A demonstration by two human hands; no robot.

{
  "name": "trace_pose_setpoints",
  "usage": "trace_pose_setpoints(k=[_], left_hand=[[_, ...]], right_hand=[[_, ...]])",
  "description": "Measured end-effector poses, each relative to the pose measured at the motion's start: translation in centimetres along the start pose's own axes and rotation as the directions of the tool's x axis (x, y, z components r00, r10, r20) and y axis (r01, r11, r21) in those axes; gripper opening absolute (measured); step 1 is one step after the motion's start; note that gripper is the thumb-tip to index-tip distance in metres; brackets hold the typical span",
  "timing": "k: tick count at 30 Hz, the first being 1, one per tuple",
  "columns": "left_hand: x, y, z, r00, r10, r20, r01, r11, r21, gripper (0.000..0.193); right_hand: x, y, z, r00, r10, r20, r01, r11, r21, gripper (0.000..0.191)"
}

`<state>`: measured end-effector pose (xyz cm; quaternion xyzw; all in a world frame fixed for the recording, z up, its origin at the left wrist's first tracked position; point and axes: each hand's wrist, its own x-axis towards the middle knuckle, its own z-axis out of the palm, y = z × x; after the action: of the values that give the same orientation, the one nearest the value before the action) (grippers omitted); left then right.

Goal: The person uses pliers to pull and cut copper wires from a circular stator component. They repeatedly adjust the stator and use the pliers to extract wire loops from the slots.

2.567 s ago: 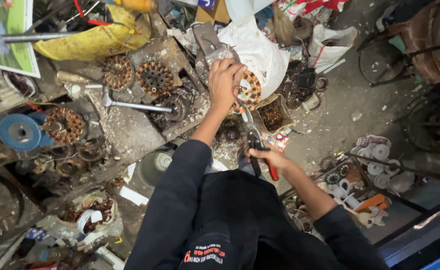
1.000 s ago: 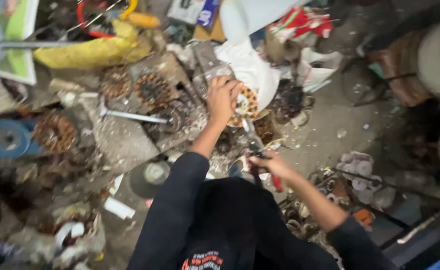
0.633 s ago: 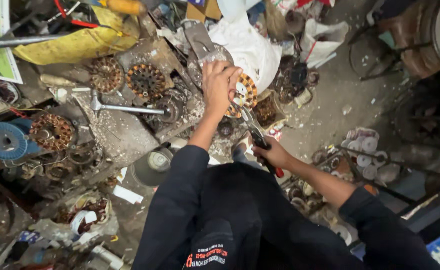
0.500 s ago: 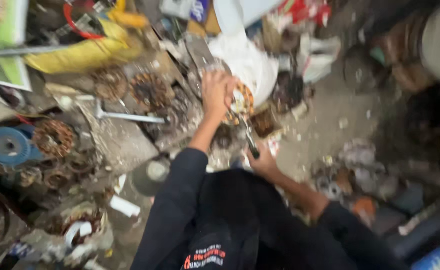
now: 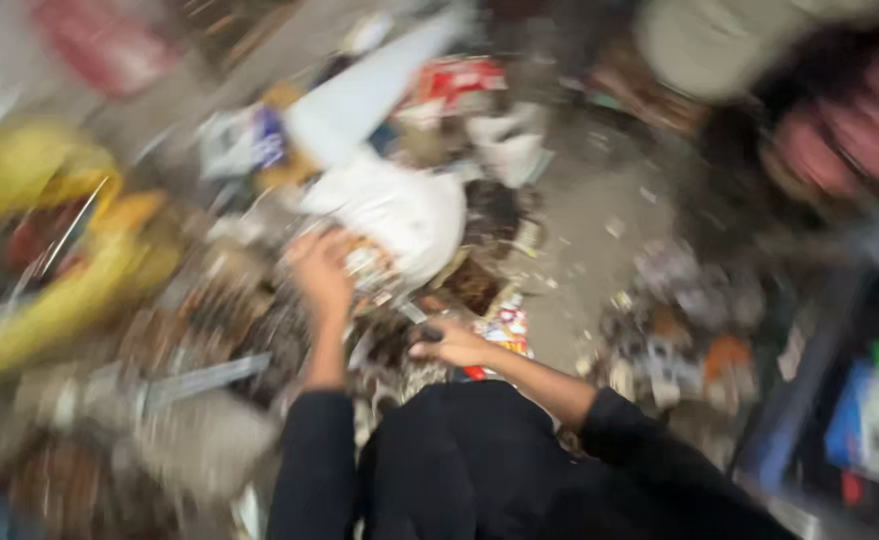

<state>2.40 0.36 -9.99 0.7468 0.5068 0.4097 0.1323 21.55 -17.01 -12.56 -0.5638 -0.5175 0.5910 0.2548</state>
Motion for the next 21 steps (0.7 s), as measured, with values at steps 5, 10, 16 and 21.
trace_pose_setpoints(k=[5, 10, 16, 21], left_hand=[[-0.2, 0.7, 1.5, 0.998, -0.054, -0.007, 0.054, 0.998, -0.013, 0.026], [-0.1, -0.3, 2.0, 0.999, 0.03, 0.03, -0.032, 0.997, 0.068, 0.022], [-0.2, 0.0, 1.4, 0.999, -0.019, 0.05, 0.022, 0.999, -0.044, 0.022], [-0.2, 0.8, 1.1, 0.996, -0.069, 0.063, 0.073, 0.996, -0.059, 0.023]], right_hand=[[-1.7, 0.6, -2.8, 0.998, -0.037, 0.041, 0.041, 0.995, -0.093, 0.037], [-1.8, 0.4, -3.1, 0.951, 0.084, 0.299, -0.213, 0.876, 0.432, 0.036], [-3.8, -0.9, -4.1, 0.998, -0.006, 0.067, 0.018, 0.984, -0.175, 0.036], [-8.6, 1.8, -5.6, 0.944, 0.297, 0.142, -0.329, 0.845, 0.421, 0.054]])
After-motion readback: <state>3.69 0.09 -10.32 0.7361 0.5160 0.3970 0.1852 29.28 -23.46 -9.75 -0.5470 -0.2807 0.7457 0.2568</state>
